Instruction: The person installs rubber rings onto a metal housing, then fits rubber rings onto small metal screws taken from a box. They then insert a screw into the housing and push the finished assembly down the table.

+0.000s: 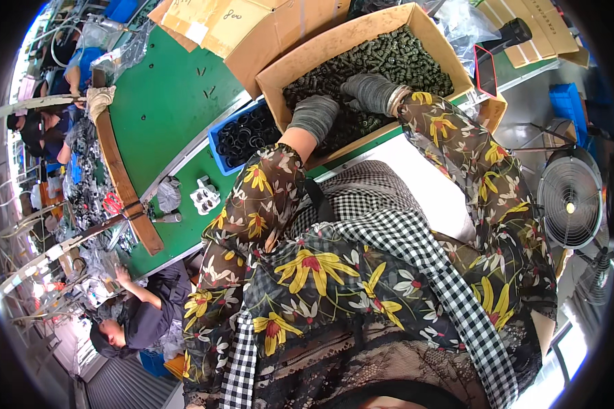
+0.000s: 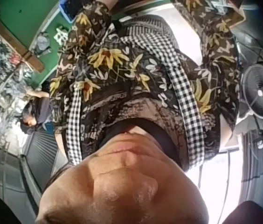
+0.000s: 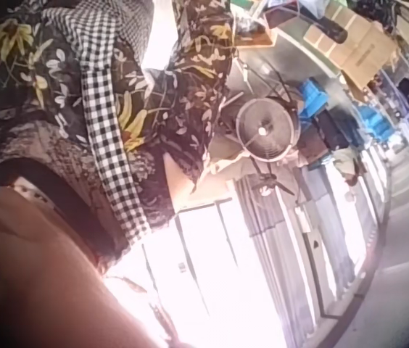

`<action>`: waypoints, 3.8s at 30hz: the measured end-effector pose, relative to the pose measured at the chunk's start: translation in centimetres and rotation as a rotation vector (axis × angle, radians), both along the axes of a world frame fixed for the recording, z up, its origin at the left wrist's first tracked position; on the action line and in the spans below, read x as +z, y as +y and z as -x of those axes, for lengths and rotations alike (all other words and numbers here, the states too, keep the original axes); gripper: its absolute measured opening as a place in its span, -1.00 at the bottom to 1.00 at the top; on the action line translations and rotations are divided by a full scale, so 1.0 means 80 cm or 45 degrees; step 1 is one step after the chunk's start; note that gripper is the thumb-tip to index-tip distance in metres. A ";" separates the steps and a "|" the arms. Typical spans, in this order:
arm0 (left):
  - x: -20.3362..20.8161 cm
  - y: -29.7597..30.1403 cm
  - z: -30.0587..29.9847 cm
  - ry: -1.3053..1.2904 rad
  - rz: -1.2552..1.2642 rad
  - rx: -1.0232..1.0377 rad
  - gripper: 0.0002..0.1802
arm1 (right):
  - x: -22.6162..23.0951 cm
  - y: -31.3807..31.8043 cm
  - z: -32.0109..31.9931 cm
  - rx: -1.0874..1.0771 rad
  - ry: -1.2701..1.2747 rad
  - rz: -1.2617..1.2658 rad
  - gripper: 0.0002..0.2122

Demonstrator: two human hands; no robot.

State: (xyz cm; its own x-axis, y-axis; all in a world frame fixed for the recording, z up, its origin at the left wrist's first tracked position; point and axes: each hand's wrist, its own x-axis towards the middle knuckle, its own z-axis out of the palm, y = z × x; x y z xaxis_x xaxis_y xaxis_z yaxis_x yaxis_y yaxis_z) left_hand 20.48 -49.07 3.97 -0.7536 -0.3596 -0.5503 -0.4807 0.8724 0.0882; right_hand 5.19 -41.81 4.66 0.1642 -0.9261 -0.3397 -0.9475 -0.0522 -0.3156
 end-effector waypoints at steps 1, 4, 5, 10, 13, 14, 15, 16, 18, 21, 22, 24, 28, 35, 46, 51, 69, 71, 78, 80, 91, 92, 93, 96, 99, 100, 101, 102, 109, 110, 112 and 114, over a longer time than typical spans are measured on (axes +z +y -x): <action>0.005 0.002 0.001 -0.003 0.001 -0.009 -0.67 | -0.002 0.000 0.001 0.027 0.001 0.017 -0.77; 0.019 0.010 0.000 -0.004 0.026 -0.042 -0.68 | -0.002 -0.004 0.001 0.063 0.048 -0.057 -0.77; 0.024 0.013 -0.001 0.023 0.071 -0.084 -0.69 | -0.008 -0.005 0.000 0.050 0.070 -0.041 -0.77; 0.024 0.015 -0.004 0.075 0.130 -0.191 -0.72 | -0.008 -0.011 -0.003 -0.020 0.063 -0.057 -0.75; 0.015 0.016 0.001 0.096 0.144 -0.170 -0.72 | -0.017 -0.010 -0.003 -0.164 0.067 -0.094 -0.74; 0.015 0.015 0.000 0.084 0.115 -0.124 -0.72 | -0.011 -0.010 -0.006 -0.159 0.066 -0.092 -0.74; 0.014 0.013 -0.001 0.074 0.086 -0.078 -0.72 | -0.004 -0.008 -0.010 -0.170 0.065 -0.069 -0.74; 0.014 0.012 -0.002 0.073 0.088 -0.073 -0.72 | 0.000 -0.009 -0.013 -0.180 0.064 -0.045 -0.74; 0.010 0.010 0.001 0.057 0.058 0.019 -0.75 | -0.001 -0.009 -0.011 -0.204 0.052 -0.056 -0.73; 0.009 0.009 0.002 0.094 0.074 -0.008 -0.75 | -0.020 -0.007 -0.008 -0.241 0.017 -0.071 -0.72; 0.011 0.010 0.004 0.101 0.074 -0.019 -0.75 | -0.031 -0.004 -0.002 -0.258 -0.005 -0.077 -0.71; 0.021 0.007 -0.002 0.086 0.019 0.053 -0.73 | -0.028 -0.001 -0.007 -0.226 0.015 0.020 -0.72; 0.037 0.013 -0.012 0.186 0.034 0.248 -0.77 | -0.028 0.000 -0.006 -0.200 0.040 0.107 -0.75; 0.048 0.019 -0.036 0.608 -0.138 0.717 -0.79 | -0.008 0.001 -0.020 -0.218 0.154 0.041 -0.76; 0.074 0.029 -0.048 0.890 -0.249 1.002 -0.76 | 0.004 -0.004 -0.015 -0.252 0.072 -0.035 -0.70; 0.070 0.030 -0.049 0.945 -0.269 1.018 -0.75 | 0.018 0.001 -0.023 -0.151 0.103 0.052 -0.73; 0.050 0.032 -0.058 1.270 -0.737 1.252 -0.78 | 0.007 0.002 0.004 0.202 0.088 0.025 -0.68; 0.050 0.033 -0.059 1.261 -0.777 1.277 -0.77 | 0.005 0.007 0.007 0.211 0.027 0.038 -0.68; 0.039 0.031 -0.058 1.190 -0.734 1.274 -0.77 | 0.016 -0.009 0.003 0.551 0.194 0.087 -0.75; 0.042 0.033 -0.056 1.141 -0.720 1.251 -0.79 | 0.016 -0.004 0.005 0.586 0.226 0.085 -0.77; 0.064 0.055 -0.057 1.251 -0.494 0.977 -0.76 | 0.048 0.041 -0.036 -0.383 -0.951 0.175 -0.80; 0.070 0.056 -0.060 1.249 -0.501 0.974 -0.76 | 0.053 0.047 -0.044 -0.405 -0.998 0.222 -0.80; 0.076 0.056 -0.065 1.225 -0.483 0.937 -0.77 | 0.060 0.054 -0.049 -0.481 -1.085 0.196 -0.82; 0.082 0.059 -0.074 1.215 -0.429 0.852 -0.78 | 0.045 0.070 -0.061 -0.608 -1.261 0.418 -0.84; 0.090 0.066 -0.081 1.149 -0.538 0.921 -0.78 | 0.050 0.076 -0.067 -0.691 -1.306 0.403 -0.85; 0.091 0.067 -0.084 1.183 -0.556 0.945 -0.78 | 0.052 0.076 -0.068 -0.689 -1.275 0.425 -0.85; 0.093 0.068 -0.086 1.216 -0.576 0.968 -0.79 | 0.049 0.076 -0.069 -0.692 -1.278 0.424 -0.85; 0.095 0.070 -0.087 1.212 -0.576 0.966 -0.79 | 0.045 0.075 -0.070 -0.723 -1.339 0.389 -0.85; 0.116 0.071 -0.094 1.180 -0.504 0.713 -0.79 | 0.056 0.081 -0.084 -0.850 -1.584 0.233 -0.87; 0.120 0.071 -0.094 1.261 -0.486 0.611 -0.78 | 0.062 0.081 -0.086 -0.849 -1.587 0.232 -0.87; 0.126 0.065 -0.097 1.197 -0.453 0.557 -0.77 | 0.076 0.080 -0.088 -0.893 -1.696 0.086 -0.86; 0.123 0.062 -0.103 1.134 -0.421 0.504 -0.75 | 0.085 0.079 -0.088 -0.915 -1.725 0.013 -0.84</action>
